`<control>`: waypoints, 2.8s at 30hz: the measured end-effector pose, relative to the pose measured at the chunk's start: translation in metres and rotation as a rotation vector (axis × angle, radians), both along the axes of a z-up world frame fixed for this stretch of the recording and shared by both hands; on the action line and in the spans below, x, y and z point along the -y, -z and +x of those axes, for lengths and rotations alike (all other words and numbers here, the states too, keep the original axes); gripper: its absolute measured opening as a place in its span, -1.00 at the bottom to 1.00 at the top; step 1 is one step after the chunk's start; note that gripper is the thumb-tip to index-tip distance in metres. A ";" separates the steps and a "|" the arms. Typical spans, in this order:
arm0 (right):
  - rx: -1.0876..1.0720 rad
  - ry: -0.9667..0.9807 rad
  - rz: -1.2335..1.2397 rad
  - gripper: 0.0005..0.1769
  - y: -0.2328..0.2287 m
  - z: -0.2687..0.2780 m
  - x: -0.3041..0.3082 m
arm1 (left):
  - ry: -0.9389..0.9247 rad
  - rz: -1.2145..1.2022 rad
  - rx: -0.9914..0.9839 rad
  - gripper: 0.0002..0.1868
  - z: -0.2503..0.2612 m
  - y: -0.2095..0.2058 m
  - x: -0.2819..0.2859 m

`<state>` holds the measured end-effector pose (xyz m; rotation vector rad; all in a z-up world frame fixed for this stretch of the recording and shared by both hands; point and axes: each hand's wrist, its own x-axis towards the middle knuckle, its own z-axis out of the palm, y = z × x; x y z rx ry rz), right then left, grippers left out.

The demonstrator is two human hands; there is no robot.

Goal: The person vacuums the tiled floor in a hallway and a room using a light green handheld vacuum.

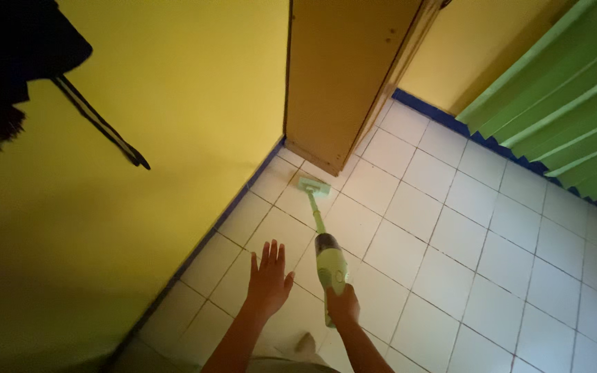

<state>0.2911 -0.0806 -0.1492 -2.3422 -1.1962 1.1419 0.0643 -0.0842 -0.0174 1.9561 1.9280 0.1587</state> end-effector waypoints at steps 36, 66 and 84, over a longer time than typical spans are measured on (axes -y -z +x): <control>0.221 0.209 0.058 -0.34 0.001 -0.058 0.048 | 0.431 -0.065 -0.109 -0.20 -0.063 -0.016 -0.066; 0.158 0.139 0.072 -0.32 -0.012 0.045 -0.108 | 0.465 0.025 -0.114 -0.20 0.035 -0.010 -0.194; 0.099 0.112 -0.036 -0.33 -0.045 0.112 -0.230 | 0.371 0.062 -0.062 -0.16 0.131 -0.015 -0.290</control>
